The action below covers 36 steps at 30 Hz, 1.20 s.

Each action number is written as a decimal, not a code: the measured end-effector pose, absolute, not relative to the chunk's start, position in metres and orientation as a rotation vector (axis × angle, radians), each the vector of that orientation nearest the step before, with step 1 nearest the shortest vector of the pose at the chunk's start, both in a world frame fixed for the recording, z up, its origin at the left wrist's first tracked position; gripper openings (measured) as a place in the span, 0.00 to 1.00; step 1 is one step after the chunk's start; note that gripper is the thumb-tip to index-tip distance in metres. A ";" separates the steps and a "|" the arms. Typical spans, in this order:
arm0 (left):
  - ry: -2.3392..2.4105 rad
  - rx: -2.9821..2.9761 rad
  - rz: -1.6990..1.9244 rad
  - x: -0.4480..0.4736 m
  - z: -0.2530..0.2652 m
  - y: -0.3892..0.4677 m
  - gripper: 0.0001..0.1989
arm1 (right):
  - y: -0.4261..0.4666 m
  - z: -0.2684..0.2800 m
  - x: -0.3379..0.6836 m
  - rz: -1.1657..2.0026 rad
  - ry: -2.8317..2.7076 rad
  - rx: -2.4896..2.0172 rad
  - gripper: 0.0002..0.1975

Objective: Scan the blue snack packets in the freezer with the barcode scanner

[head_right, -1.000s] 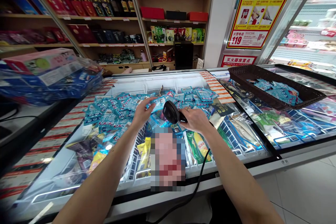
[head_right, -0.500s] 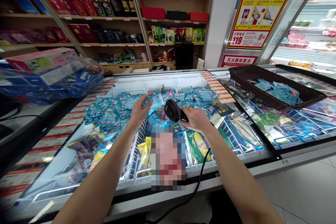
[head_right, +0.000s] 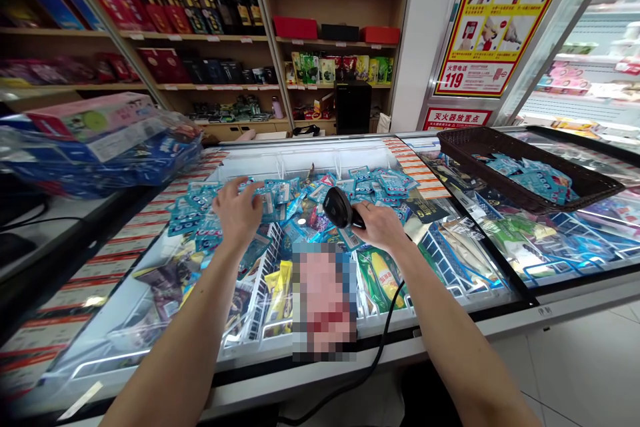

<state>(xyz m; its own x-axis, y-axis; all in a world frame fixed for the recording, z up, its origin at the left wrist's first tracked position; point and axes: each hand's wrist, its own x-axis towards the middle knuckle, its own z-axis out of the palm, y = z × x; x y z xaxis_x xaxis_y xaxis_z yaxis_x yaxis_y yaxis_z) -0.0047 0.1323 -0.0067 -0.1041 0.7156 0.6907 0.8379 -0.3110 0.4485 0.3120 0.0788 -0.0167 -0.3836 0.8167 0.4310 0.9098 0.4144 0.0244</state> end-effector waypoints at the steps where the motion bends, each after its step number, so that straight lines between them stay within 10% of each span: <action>1: -1.689 -2.130 -1.317 0.001 -0.009 0.132 0.14 | 0.079 -0.017 0.312 -0.365 -2.322 -1.499 0.18; 15: -1.526 -2.343 -1.056 0.028 -0.026 0.138 0.10 | 0.082 -0.011 0.321 -0.370 -2.060 -1.760 0.18; 30: -1.675 -2.645 -0.639 0.092 -0.019 0.170 0.34 | 0.083 -0.004 0.326 -0.364 -2.025 -1.718 0.17; 36: -1.517 -2.766 -0.584 0.100 -0.019 0.160 0.24 | 0.081 -0.002 0.326 -0.352 -2.031 -1.710 0.17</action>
